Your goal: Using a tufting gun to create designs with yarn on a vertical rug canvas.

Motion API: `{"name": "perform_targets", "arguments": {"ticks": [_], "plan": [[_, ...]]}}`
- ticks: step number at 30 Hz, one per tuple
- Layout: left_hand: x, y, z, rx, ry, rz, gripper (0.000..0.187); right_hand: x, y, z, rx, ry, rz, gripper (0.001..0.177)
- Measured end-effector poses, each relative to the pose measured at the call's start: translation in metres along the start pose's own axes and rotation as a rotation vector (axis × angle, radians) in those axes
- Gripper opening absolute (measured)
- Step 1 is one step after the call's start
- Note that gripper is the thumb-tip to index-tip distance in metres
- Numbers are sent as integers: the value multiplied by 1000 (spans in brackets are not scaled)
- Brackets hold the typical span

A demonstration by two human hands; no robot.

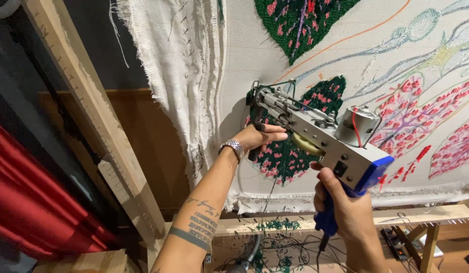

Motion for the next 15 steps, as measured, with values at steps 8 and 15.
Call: {"name": "perform_targets", "arguments": {"ticks": [8,15], "plan": [[-4,-41,-32,282,5,-240,45,15,46,-15,45,4,75,50],[-29,-50,-44,266,-110,-90,36,30,64,-20,38,59,81,54]]}}
Point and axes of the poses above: each hand's wrist, its own z-axis towards the middle knuckle, its own y-axis out of the back of the hand, x = y × z, the point moved 9 cm from there along z, towards the middle knuckle, and after that the axes turned 12 degrees about -x, right-handed, at the moved point
